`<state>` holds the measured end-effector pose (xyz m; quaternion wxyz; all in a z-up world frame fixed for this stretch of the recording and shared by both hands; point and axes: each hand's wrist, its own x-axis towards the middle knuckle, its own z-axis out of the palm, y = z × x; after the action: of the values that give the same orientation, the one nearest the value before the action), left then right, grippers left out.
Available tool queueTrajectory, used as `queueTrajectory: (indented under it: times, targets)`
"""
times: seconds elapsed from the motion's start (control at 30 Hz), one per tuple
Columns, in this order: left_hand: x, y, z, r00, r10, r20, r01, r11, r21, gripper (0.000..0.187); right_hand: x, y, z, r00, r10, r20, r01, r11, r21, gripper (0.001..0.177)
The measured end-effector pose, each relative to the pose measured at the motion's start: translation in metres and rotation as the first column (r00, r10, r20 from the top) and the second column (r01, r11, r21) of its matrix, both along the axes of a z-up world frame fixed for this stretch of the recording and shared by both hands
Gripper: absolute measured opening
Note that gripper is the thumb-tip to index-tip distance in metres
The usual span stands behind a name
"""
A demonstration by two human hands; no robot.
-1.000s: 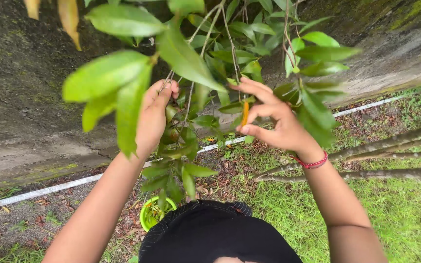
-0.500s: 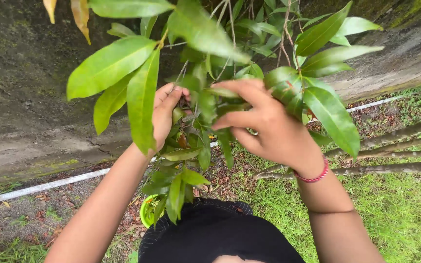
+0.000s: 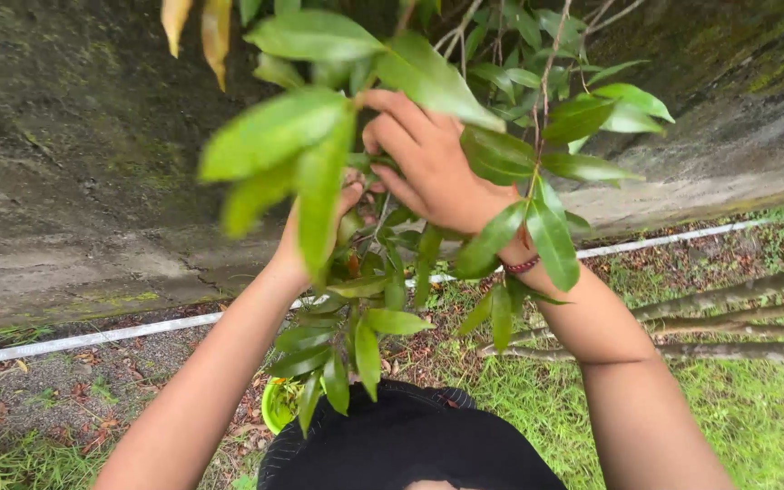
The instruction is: Picking small leaves or fruits from a plant branch and collecting them in a small green bucket.
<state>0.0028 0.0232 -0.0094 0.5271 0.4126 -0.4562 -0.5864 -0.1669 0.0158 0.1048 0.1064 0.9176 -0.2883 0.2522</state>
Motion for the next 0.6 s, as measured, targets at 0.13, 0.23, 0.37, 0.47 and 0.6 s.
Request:
queueTrajectory:
  times: [0.13, 0.23, 0.37, 0.47, 0.6]
  targets:
    - [0.014, 0.012, 0.026, 0.998, -0.043, 0.050, 0.049, 0.991, -0.124, 0.017, -0.010, -0.008, -0.032, 0.995, 0.066, 0.079, -0.079, 0.981, 0.176, 0.014]
    - [0.018, 0.016, 0.035, 0.984, -0.116, 0.139, 0.152, 0.944, -0.293, 0.034, -0.022, -0.018, -0.053, 0.997, -0.035, 0.063, 0.037, 0.999, -0.024, 0.061]
    - [0.012, 0.009, 0.029, 0.981, -0.158, -0.115, 0.155, 0.987, -0.032, 0.030, -0.038, -0.008, -0.026, 0.983, -0.054, -0.175, -0.007, 0.945, -0.328, 0.025]
    - [0.009, 0.007, 0.024, 0.976, -0.164, -0.145, 0.163, 0.986, -0.014, 0.027, -0.051, -0.003, -0.024, 0.984, -0.004, -0.179, -0.064, 0.927, -0.371, 0.026]
    - [0.009, -0.009, -0.009, 0.911, -0.260, -0.322, 0.307, 0.946, 0.104, 0.039, -0.073, -0.008, -0.037, 0.985, 0.013, -0.175, -0.083, 0.914, -0.398, 0.034]
